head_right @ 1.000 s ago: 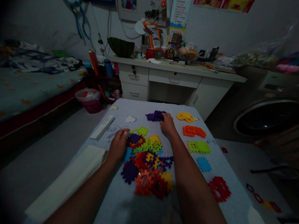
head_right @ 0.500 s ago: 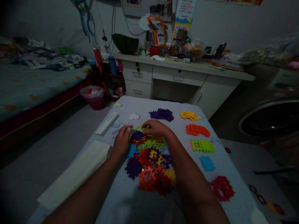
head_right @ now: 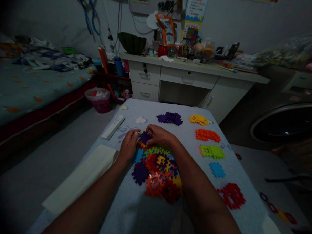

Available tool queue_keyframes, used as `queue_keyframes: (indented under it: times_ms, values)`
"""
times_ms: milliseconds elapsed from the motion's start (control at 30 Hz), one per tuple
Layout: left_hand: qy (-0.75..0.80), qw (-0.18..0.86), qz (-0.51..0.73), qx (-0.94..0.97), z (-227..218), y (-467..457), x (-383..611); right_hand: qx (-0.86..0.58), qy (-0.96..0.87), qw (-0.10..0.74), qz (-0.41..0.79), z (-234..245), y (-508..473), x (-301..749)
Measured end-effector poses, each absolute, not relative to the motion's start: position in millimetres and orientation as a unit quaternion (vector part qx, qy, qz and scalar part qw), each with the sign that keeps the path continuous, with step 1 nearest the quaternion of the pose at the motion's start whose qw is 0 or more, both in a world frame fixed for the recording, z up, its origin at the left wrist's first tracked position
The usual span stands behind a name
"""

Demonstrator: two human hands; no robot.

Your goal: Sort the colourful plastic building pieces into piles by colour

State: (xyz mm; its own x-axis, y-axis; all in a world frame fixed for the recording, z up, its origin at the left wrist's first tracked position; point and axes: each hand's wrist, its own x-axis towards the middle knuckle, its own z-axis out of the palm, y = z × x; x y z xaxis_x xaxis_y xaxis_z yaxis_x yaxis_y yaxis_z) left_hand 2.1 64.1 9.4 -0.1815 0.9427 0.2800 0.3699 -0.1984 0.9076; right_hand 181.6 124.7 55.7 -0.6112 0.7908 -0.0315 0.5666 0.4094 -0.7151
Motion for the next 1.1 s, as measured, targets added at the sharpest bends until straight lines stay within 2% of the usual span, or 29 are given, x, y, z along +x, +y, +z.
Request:
queue_keyframes:
  times_ms: [267,400,500,600,1100]
  values:
    - [0.567,0.274,0.51,0.586,11,63,3,-0.421,-0.716,0.236,0.505,60,133,202]
    - [0.566,0.273,0.507,0.59,7,64,3,-0.46,-0.608,0.381,0.523,55,143,221]
    - [0.562,0.271,0.503,0.598,4,65,2,-0.523,-0.505,0.507,0.463,44,156,235]
    - [0.563,0.273,0.497,0.602,4,65,2,-0.566,-0.434,0.569,0.408,32,166,245]
    - [0.566,0.271,0.488,0.606,7,64,2,-0.581,-0.395,0.597,0.388,18,178,239]
